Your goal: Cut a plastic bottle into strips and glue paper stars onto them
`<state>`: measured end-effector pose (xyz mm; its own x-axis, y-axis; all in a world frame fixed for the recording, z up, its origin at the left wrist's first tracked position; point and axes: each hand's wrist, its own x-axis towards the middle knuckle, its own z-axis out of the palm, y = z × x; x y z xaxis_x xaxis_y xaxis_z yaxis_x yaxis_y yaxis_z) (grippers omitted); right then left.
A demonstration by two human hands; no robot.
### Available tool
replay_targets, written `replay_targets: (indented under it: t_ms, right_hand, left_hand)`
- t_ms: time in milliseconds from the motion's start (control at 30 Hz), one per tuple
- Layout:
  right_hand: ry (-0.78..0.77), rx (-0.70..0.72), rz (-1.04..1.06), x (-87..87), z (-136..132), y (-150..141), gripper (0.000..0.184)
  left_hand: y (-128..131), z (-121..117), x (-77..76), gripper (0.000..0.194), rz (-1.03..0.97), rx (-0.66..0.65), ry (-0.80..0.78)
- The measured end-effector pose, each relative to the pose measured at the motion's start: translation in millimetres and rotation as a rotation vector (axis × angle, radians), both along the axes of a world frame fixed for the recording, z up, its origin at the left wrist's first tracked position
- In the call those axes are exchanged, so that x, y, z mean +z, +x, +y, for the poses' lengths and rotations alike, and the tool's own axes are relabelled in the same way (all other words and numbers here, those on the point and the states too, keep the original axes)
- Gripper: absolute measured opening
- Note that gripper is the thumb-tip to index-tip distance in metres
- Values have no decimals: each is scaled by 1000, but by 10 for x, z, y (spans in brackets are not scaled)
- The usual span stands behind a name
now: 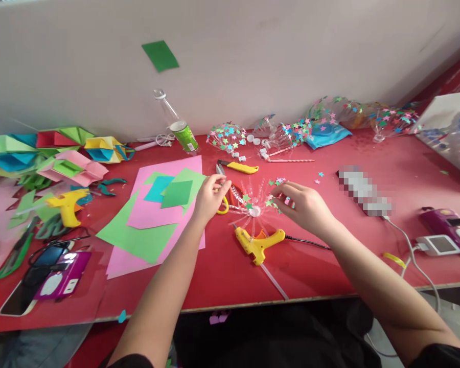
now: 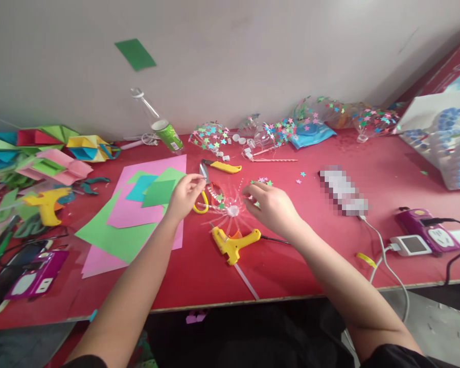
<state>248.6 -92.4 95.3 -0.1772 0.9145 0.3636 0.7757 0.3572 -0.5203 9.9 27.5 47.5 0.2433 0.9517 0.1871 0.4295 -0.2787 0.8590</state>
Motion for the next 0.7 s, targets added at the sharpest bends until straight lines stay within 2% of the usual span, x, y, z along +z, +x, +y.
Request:
replay_targets:
  t_ms: [67,133,200,300,400,533,633,700]
  right_hand:
    - [10,-30,17,13,49,70,13]
    - [29,-24,8,13,113,100,13]
    - [61,30,-17,0,183,81,14]
    - [97,140,-57,-43,274,-10,16]
    - [80,183,-86,-104,314,-90,19]
    - [13,164,-98,-154,272,-102,19]
    - [11,149,-93,-135,222,-78,18]
    - [47,135,-77,-97,207,-70,17]
  left_hand:
    - [-96,-100,15,41,-55,19,-78]
    - [-146,-209,26,48,-95,-15,-157]
    - [-143,-302,20,54,-107,-49,-238]
    - [-75,-359,-19,49,-156,-69,-270]
    - [4,-302,-64,42,-218,-44,-249]
    - [93,-139,-104,37,-226,-39,-199]
    - [140,-39,-108,36,-192,-39,-192]
    - [149,-18,-75,35,-166,-19,-133]
